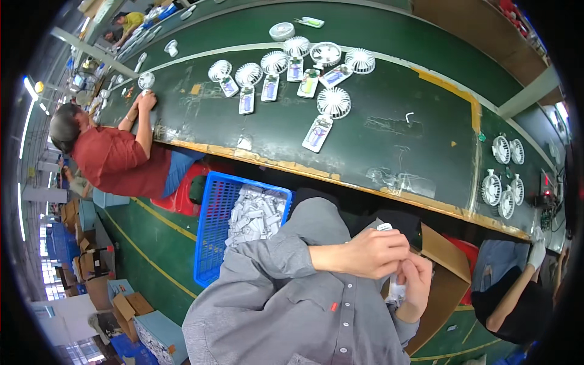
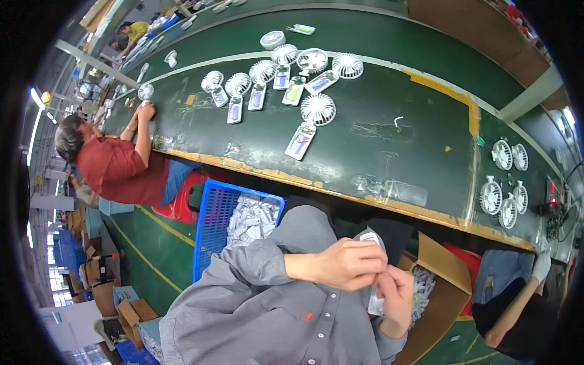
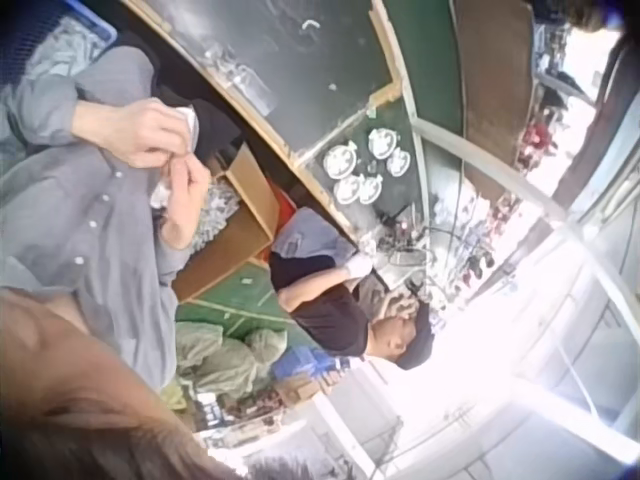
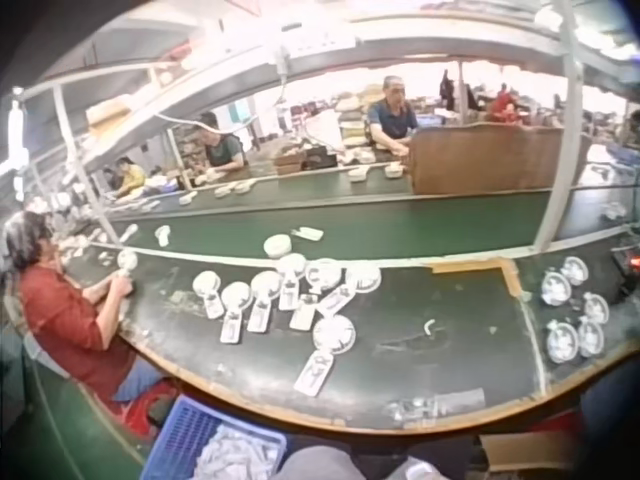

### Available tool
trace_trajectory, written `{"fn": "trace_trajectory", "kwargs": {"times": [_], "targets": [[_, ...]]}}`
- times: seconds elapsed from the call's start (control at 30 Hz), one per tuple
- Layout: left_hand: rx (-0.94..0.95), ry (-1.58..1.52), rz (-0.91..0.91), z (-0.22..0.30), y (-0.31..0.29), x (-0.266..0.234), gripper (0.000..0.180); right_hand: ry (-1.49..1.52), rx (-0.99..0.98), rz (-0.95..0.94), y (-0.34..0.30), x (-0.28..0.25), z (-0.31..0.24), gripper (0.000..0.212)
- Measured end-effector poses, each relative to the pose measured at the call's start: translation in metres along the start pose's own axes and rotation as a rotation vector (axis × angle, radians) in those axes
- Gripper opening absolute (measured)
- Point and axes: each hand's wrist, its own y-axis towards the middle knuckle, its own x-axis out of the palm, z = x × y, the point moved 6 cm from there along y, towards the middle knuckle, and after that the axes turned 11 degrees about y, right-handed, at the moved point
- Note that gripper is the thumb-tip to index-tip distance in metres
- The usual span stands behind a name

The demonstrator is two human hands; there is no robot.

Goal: Assembling portable handheld fans on a production line by attaching labels and components.

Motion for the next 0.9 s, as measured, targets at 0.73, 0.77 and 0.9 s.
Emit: {"fn": "trace_trajectory", "kwargs": {"times": [0.73, 0.77, 0.9], "targets": [[-0.070, -0.402, -0.377, 0.004, -0.015, 0.059, 0.014, -0.474, -0.066, 0.002, -0.057, -0.020, 0.005, 0.015], [-0.095, -0.488, -0.379, 0.006, -0.015, 0.057, 0.014, -0.289, -0.037, -0.040, -0.060, -0.023, 0.009, 0.014], [-0.465, -0.744, -0.478, -0.001, -0.013, 0.052, 0.010, 0.375, -0.105, -0.244, -0.067, -0.024, 0.019, 0.019]]}}
